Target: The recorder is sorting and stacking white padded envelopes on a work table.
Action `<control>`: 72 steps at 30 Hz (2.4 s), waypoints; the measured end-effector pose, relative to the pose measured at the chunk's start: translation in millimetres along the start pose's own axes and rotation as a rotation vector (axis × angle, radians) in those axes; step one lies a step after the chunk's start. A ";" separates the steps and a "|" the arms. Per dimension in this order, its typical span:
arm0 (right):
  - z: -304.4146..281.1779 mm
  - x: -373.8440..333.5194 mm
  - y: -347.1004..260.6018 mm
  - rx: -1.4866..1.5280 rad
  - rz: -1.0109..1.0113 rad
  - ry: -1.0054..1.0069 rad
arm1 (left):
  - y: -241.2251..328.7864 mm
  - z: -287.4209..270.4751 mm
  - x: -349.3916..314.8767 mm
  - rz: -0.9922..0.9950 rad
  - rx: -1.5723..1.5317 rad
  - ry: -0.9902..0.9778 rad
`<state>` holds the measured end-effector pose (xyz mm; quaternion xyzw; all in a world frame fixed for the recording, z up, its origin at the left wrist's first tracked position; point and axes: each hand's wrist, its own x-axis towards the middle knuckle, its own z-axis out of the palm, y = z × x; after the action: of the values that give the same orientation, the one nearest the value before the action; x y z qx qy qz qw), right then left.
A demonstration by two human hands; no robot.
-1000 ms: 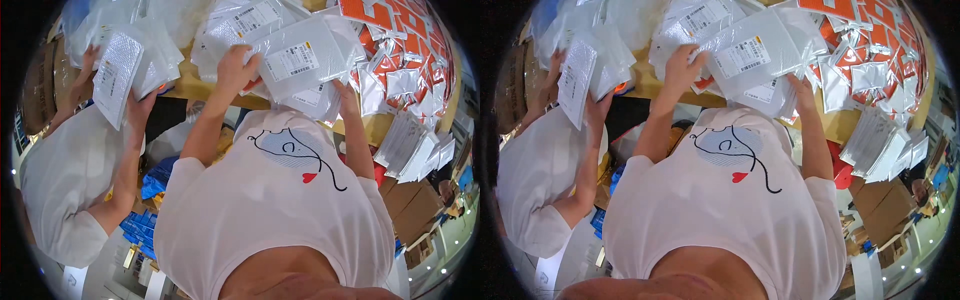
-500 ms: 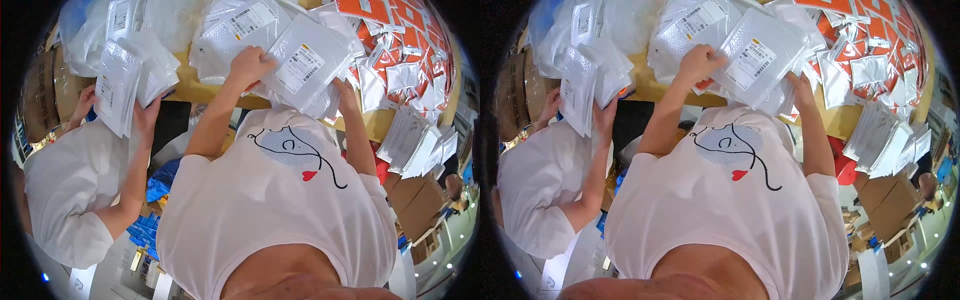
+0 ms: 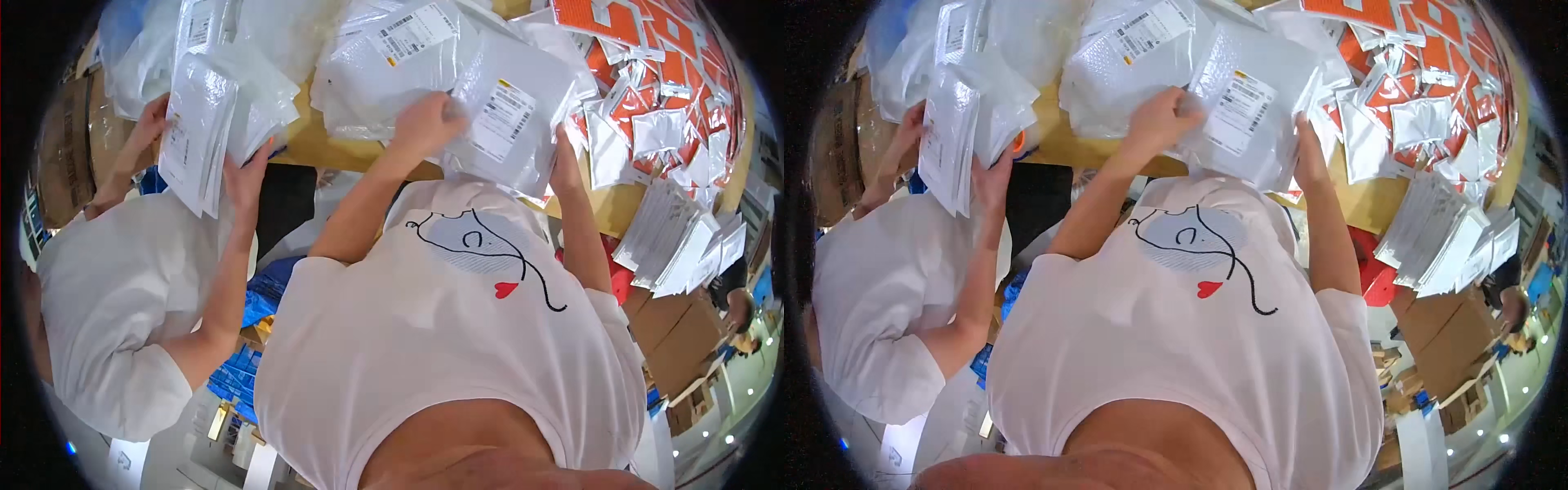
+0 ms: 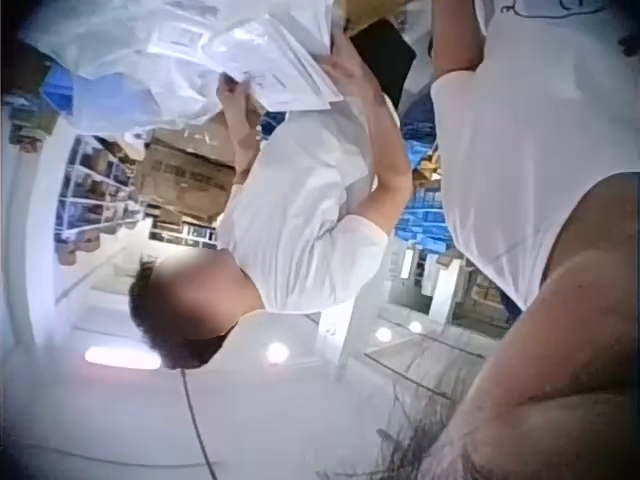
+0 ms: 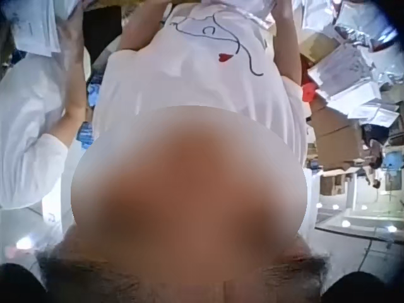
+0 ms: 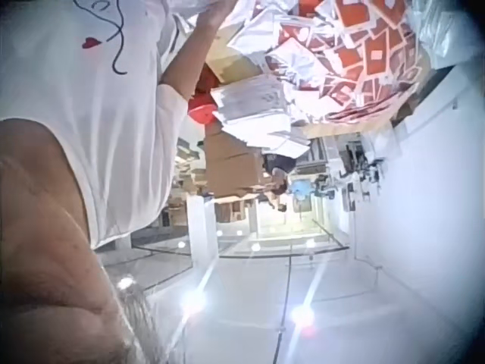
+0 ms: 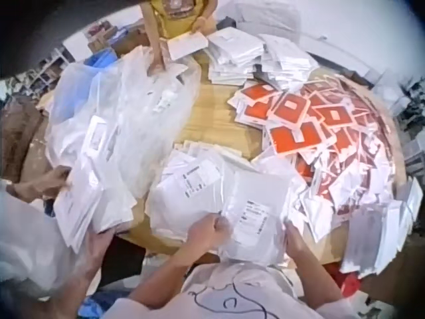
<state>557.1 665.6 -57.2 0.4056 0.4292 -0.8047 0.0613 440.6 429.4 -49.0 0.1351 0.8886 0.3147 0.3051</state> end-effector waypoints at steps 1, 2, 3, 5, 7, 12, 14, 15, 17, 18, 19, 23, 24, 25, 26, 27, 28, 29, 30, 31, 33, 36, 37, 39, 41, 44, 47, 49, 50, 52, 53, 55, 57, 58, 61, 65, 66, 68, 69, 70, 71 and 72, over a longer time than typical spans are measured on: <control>-1.5 0.2 3.8 -0.069 -0.043 -0.009 | 3.3 -0.1 -2.0 0.008 0.020 -0.025; -3.2 1.0 5.9 -0.139 -0.085 -0.019 | 3.8 -1.5 -2.6 0.015 0.039 -0.051; -4.0 2.3 5.4 -0.136 -0.085 -0.028 | 0.9 -5.5 -0.5 0.043 0.038 -0.006; -8.2 4.7 3.9 -0.171 -0.043 -0.001 | -13.1 -19.8 10.1 0.070 0.044 0.042; -10.4 3.9 1.7 -0.206 -0.007 0.042 | -39.4 -47.2 33.4 0.109 0.092 0.440; -14.2 6.9 -5.7 -0.408 0.055 0.072 | -86.6 -101.3 73.2 -0.093 0.207 0.383; -15.2 23.6 6.2 -0.661 0.181 0.148 | -129.0 -122.0 82.5 -0.191 0.070 0.143; 0.4 35.5 8.3 -1.033 -0.031 0.038 | -138.1 -119.6 93.8 -0.112 0.174 0.085; -14.4 20.3 7.6 -0.529 0.016 0.198 | -121.8 -129.3 88.3 -0.019 0.065 0.033; -9.8 22.6 9.7 -0.620 0.002 0.177 | -124.8 -137.4 81.2 0.082 0.061 0.005; -12.0 27.5 6.5 -0.713 -0.009 0.153 | -119.6 -139.4 80.2 0.152 0.020 0.037; -37.8 17.5 8.1 -0.238 -0.110 0.028 | 1.6 -167.8 47.7 0.170 -0.046 0.138; -35.6 13.2 3.1 -0.296 -0.109 0.045 | 20.6 -177.2 45.1 0.302 0.100 0.134; -28.2 8.1 -6.0 -0.350 -0.106 0.061 | 37.8 -189.2 44.5 0.431 0.253 0.131; -26.3 1.2 -9.0 -0.402 -0.094 0.083 | 51.5 -192.5 42.9 0.555 0.404 0.119; -27.3 -2.8 -10.3 -0.452 -0.079 0.107 | 67.1 -192.1 42.8 0.678 0.556 0.103; -31.1 -2.5 -9.5 -0.436 -0.086 0.121 | 90.7 -183.1 43.3 0.757 0.635 0.060; -35.6 -0.9 -6.1 -0.393 -0.078 0.082 | 117.2 -166.6 43.9 0.838 0.716 0.010; -37.0 2.0 -3.7 -0.356 -0.071 0.032 | 137.9 -150.0 43.5 0.843 0.863 -0.084; -38.6 4.5 -1.1 -0.318 -0.062 -0.017 | 144.1 -130.1 47.7 0.958 0.918 -0.094; -37.0 7.1 0.3 -0.271 -0.055 -0.067 | 139.7 -82.2 63.3 1.128 1.023 -0.103; -30.7 11.1 2.1 -0.384 -0.043 -0.001 | 148.1 -18.8 69.7 1.191 1.011 -0.049; -33.6 12.2 5.8 -0.415 -0.034 0.030 | 156.4 -2.9 66.5 1.234 0.956 0.006; -35.9 11.6 11.3 -0.355 -0.022 0.026 | 149.0 5.8 62.7 1.181 0.800 0.056; -38.0 11.6 16.1 -0.259 -0.007 0.023 | 132.5 14.5 62.8 1.059 0.482 0.179; -39.7 10.6 17.7 -0.161 -0.021 -0.093 | 73.5 3.9 69.2 0.829 0.232 0.304; -70.6 24.3 27.8 -0.132 -0.023 -0.049 | 41.3 -16.1 38.3 0.350 0.119 0.117; -77.8 40.4 42.9 -0.131 -0.009 -0.067 | 28.6 -21.1 18.4 0.338 0.178 0.080; -62.3 41.7 44.7 -0.137 0.014 -0.105 | 27.2 -23.7 8.5 0.227 0.145 0.014; -46.6 17.7 21.1 -0.403 0.038 0.110 | 9.2 -14.1 3.3 0.128 0.072 -0.044; -58.2 21.8 29.2 -0.265 0.029 0.026 | 27.3 -17.3 -4.5 -0.141 -0.104 -0.198; -68.7 26.2 35.3 -0.146 0.073 -0.098 | -0.4 3.2 -3.6 0.016 -0.123 -0.105; -67.2 24.9 38.9 -0.096 0.097 -0.142 | -3.3 11.3 -8.2 0.029 -0.174 -0.058; -66.9 25.3 38.9 -0.067 0.100 -0.149 | -1.4 13.5 -8.9 -0.023 -0.246 -0.054; -63.7 28.1 37.4 0.024 0.088 -0.142 | -4.6 20.6 -9.9 -0.060 -0.316 0.012; -55.8 24.8 32.1 0.054 0.086 -0.131 | -19.0 25.9 -4.2 -0.005 -0.350 0.030; -54.0 23.5 30.9 0.057 0.086 -0.127 | -22.5 26.7 -3.1 0.011 -0.369 0.012; -52.1 22.6 28.9 0.058 0.086 -0.125 | -26.4 27.2 -1.6 0.027 -0.389 -0.006; -52.2 22.3 27.7 0.037 0.107 -0.105 | -26.8 26.8 -0.7 0.034 -0.381 -0.014; -52.5 22.1 26.7 0.016 0.129 -0.086 | -27.4 26.3 -0.1 0.041 -0.373 -0.022; -52.4 21.9 25.7 -0.006 0.151 -0.068 | -28.0 26.0 0.0 0.048 -0.365 -0.030; -51.9 21.8 24.8 -0.028 0.173 -0.049 | -28.8 25.7 -0.4 0.054 -0.357 -0.037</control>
<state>584.8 694.0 -104.1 0.4202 0.4021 -0.8001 0.1467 455.7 419.4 -83.1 0.1082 0.8089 0.4730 0.3321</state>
